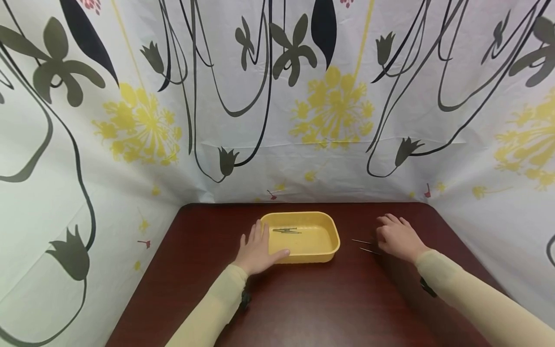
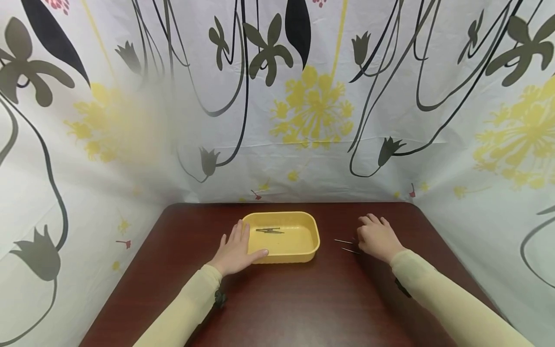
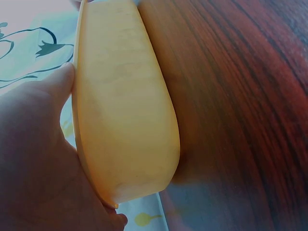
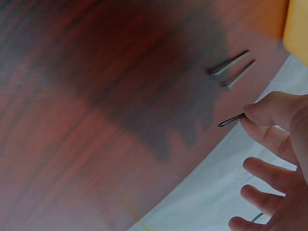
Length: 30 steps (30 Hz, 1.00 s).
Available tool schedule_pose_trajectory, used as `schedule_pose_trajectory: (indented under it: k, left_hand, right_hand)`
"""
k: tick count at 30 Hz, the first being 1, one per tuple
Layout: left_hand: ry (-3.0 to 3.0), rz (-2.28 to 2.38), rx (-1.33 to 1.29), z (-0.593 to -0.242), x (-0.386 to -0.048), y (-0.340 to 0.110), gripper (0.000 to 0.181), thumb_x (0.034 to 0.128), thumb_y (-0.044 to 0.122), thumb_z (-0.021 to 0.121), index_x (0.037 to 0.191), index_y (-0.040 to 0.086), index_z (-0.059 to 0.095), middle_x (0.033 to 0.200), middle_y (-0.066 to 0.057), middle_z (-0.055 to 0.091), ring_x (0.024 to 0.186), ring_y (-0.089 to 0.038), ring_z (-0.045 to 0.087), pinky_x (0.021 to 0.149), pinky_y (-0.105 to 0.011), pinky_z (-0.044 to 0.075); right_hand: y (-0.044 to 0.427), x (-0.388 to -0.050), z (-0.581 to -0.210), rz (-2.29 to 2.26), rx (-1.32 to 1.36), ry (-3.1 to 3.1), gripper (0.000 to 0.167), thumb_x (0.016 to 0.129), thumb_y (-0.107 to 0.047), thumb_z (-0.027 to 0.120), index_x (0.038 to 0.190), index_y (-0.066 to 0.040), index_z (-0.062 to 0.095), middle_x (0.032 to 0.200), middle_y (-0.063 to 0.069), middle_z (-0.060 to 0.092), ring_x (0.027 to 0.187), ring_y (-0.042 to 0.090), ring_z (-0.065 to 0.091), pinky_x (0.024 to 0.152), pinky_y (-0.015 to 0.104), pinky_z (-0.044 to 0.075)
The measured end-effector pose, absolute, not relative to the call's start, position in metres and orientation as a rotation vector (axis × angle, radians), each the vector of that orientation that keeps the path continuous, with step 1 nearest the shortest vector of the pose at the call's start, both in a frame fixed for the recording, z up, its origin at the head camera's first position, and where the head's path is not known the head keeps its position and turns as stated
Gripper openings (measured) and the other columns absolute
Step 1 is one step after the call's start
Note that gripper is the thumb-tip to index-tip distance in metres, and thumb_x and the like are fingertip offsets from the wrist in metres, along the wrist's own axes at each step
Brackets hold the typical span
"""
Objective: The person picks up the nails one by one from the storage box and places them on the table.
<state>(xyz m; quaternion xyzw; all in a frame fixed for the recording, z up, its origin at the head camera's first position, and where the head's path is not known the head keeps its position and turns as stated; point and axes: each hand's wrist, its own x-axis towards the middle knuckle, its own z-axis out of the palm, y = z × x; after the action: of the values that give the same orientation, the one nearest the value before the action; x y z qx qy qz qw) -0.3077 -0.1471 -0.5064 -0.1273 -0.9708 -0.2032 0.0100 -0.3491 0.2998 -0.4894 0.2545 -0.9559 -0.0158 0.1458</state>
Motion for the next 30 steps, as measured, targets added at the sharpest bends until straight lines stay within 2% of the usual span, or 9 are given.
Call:
schedule_pose_trajectory:
  k: [15,23,30]
  left_hand:
    - [-3.045,-0.593,-0.387,-0.512,-0.311,-0.147,0.117,0.0831,0.086,0.045,0.161,0.005,0.014,0.167,-0.018,0.002,0.153,-0.034,0.007,0.115,-0.064,0.013]
    - [-3.046,-0.595,-0.389,-0.511,-0.310,-0.147,0.117,0.0829,0.086,0.046,0.161,0.005,0.014,0.167,-0.017,0.002,0.153,-0.035,0.009,0.115,-0.064,0.014]
    - [-3.062,-0.590,-0.380,-0.507,-0.309,-0.147,0.118,0.0817,0.088,0.042,0.162,0.007,0.012,0.168,-0.015,-0.001,0.153,-0.033,0.006,0.117,-0.062,0.012]
  right_hand:
    - [0.313,-0.344,-0.509,-0.079,0.742,-2.780,0.028,0.074,-0.013,0.083,0.064,-0.025,0.059,0.125,0.022,0.061,0.124,0.045,0.049,0.095,0.075,0.034]
    - [0.316,-0.340,-0.514,-0.070,0.753,-2.782,0.037,0.073,-0.013,0.084,0.060,-0.026,0.052,0.124,0.021,0.062,0.122,0.045,0.049,0.094,0.075,0.034]
    - [0.316,-0.341,-0.513,-0.075,0.749,-2.794,0.038,0.074,-0.013,0.085,0.060,-0.026,0.052,0.125,0.022,0.061,0.123,0.045,0.048,0.095,0.076,0.034]
